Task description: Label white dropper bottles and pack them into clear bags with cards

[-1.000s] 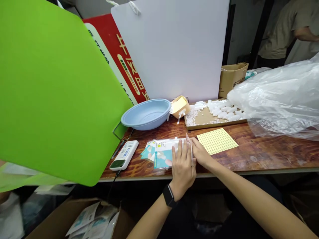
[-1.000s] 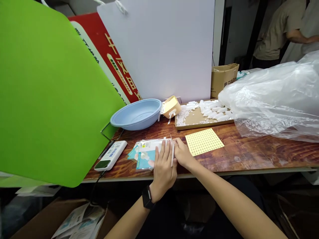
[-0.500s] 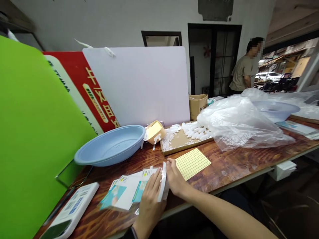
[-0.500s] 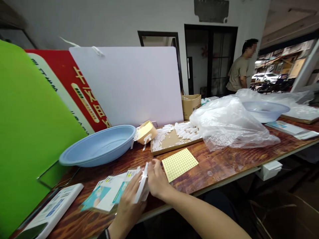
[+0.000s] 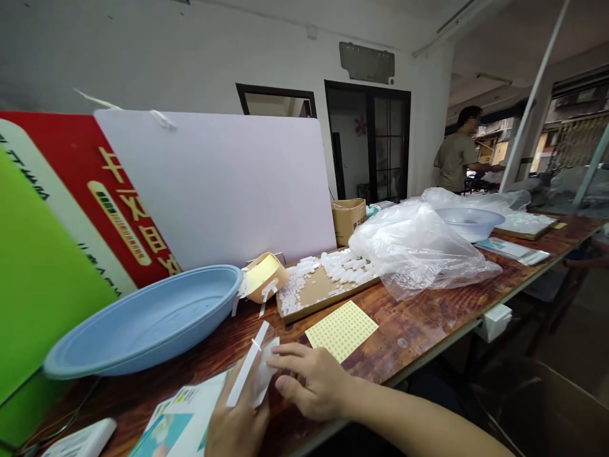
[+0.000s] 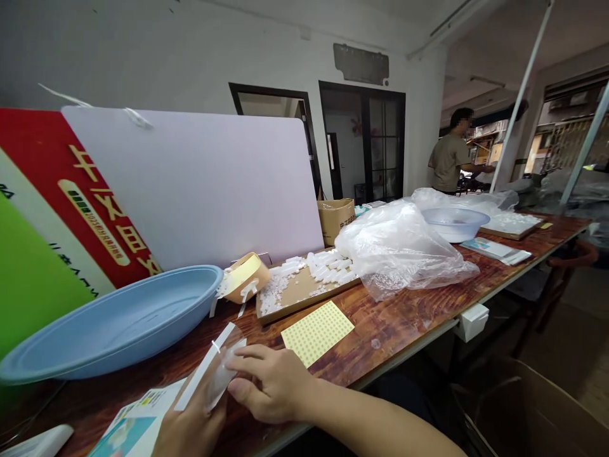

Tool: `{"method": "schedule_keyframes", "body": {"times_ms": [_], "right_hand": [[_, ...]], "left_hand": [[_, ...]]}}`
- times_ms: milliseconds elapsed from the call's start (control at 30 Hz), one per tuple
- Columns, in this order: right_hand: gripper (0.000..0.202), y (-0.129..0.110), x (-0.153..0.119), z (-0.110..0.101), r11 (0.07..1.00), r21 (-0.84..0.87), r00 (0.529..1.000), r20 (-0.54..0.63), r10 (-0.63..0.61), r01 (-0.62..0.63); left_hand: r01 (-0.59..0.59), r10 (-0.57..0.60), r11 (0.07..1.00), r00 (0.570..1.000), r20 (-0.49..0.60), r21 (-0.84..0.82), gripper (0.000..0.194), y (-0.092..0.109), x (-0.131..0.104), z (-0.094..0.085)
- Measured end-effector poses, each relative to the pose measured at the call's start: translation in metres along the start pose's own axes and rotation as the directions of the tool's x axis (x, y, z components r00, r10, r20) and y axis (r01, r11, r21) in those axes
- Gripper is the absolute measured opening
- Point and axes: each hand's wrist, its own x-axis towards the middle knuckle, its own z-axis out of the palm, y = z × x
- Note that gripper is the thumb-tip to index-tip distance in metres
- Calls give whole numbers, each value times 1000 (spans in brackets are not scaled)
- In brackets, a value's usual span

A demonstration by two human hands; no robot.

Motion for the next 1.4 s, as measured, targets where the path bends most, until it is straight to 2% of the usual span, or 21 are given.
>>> {"method": "schedule_keyframes", "body": {"times_ms": [100,200,300,400,533,600,667,700,767,833,900,967,1033,1100,1133,1200,1267,1300,1400], "right_hand": [[48,3,-1,3,998,-39,997,53,53,-51],[39,3,-2,3,997,-42,992,111,67,-62],[32,6,-2,-2,999,-10,983,176,44,-43],[38,11,-2,-8,1000,-19,964,264,26,-21],[42,13,-7,-11,993,-108,944,329,-2,40],[42,12,-10,-12,989,-124,952,302,-39,80],[40,11,-10,-15,987,-116,960,270,-74,109],[38,10,-10,-18,989,-95,963,256,-85,112],[35,9,-8,-25,996,-6,972,219,-89,93],[30,8,-5,-31,991,127,978,201,-62,37],[25,6,-3,-35,965,258,972,233,-14,-48],[26,3,-1,-34,931,346,962,274,15,-113],[29,1,1,-30,909,386,974,213,77,-156],[34,2,4,-25,868,430,968,75,241,-249],[39,3,5,-23,827,468,940,22,341,-311],[44,8,8,-21,726,542,869,15,494,-422],[44,14,9,-20,659,572,828,67,556,-489],[43,17,9,-20,643,570,815,84,573,-511],[40,21,8,-20,621,563,781,72,620,-545]], "left_hand": [[-12,12,999,1000,4,-52,63,9,8,-3],[-126,134,982,990,50,-143,48,27,18,-13],[-190,197,975,979,55,-115,43,46,27,-19],[-220,229,972,967,115,-85,44,60,29,-16],[-187,199,978,969,148,-95,44,74,23,-14],[-141,173,972,972,161,-189,51,78,20,-22],[-53,149,931,958,244,-361,65,78,21,-39],[21,140,893,937,321,-450,73,75,22,-50],[237,79,801,868,490,-550,84,65,28,-69],[485,-129,700,808,575,-525,80,51,37,-79],[670,-317,527,726,611,-522,69,40,47,-77],[764,-310,307,645,699,-568,55,34,56,-67],[793,-260,99,604,754,-601,43,34,63,-55],[770,-376,-50,575,727,-636,40,37,65,-47],[746,-469,-102,547,693,-658,41,39,66,-44],[705,-605,-161,482,634,-690,44,42,64,-41],[684,-672,-152,457,582,-713,45,42,60,-38],[680,-695,-119,463,550,-724,44,42,58,-37],[698,-712,40,522,470,-715,39,39,52,-32]]}}
